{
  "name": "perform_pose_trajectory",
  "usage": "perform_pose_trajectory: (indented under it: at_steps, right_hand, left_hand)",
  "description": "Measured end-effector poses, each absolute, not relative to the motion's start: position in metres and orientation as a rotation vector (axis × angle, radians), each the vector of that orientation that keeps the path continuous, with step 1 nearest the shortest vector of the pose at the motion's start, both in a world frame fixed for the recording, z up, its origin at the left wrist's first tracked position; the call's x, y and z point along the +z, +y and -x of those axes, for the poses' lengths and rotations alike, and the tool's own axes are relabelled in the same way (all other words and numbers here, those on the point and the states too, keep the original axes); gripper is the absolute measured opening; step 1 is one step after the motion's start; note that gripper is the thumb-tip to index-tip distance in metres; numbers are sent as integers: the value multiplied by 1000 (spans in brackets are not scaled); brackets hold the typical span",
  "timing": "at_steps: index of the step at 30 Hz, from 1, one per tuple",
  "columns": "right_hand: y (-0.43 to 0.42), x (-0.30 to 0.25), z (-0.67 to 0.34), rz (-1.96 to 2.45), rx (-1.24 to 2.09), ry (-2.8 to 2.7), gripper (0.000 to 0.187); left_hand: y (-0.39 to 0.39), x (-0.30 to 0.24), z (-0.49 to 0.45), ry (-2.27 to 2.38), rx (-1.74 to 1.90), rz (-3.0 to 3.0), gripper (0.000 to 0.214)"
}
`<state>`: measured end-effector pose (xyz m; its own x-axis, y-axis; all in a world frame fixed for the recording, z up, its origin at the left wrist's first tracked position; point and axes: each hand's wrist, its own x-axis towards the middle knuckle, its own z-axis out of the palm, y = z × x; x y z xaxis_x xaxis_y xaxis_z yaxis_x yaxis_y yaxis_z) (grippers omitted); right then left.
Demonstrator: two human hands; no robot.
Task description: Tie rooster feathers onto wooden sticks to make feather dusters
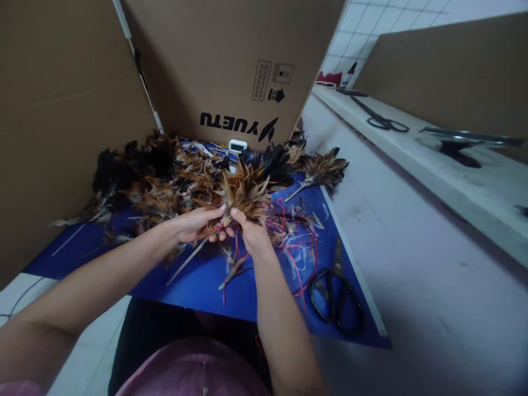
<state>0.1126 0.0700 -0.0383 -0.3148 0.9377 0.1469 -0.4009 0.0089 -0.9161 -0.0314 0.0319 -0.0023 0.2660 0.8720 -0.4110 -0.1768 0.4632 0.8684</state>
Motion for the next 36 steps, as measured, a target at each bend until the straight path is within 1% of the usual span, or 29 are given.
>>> perform_pose_trajectory:
  at_steps: [5, 13, 20, 25, 28, 30, 33, 36]
  right_hand:
    - [70, -36, -114, 707, 1540, -1277, 24]
    - [70, -38, -114, 689, 1496, -1286, 17]
    - [71, -43, -115, 627, 1496, -1286, 19]
    - [70, -44, -112, 633, 1478, -1296, 22]
    - [69, -45, -109, 641, 1457, -1269, 26]
    - [68, -45, -108, 617, 1532, -1232, 29]
    - [65, -43, -110, 552, 1787, -1245, 37]
    - [64, -40, -115, 592, 1951, -1330, 42]
  left_hand:
    - [30, 0, 31, 1073, 800, -850, 47]
    - [27, 4, 28, 1073, 813, -774, 42]
    - [26, 6, 30, 1099, 763, -764, 51]
    - [25, 8, 31, 1066, 759, -776, 48]
    - [25, 9, 31, 1135, 783, -775, 48]
    - [25, 10, 31, 1209, 812, -793, 47]
    - [24, 15, 36, 1270, 842, -823, 45]
    - [22, 21, 47, 1256, 854, -823, 49]
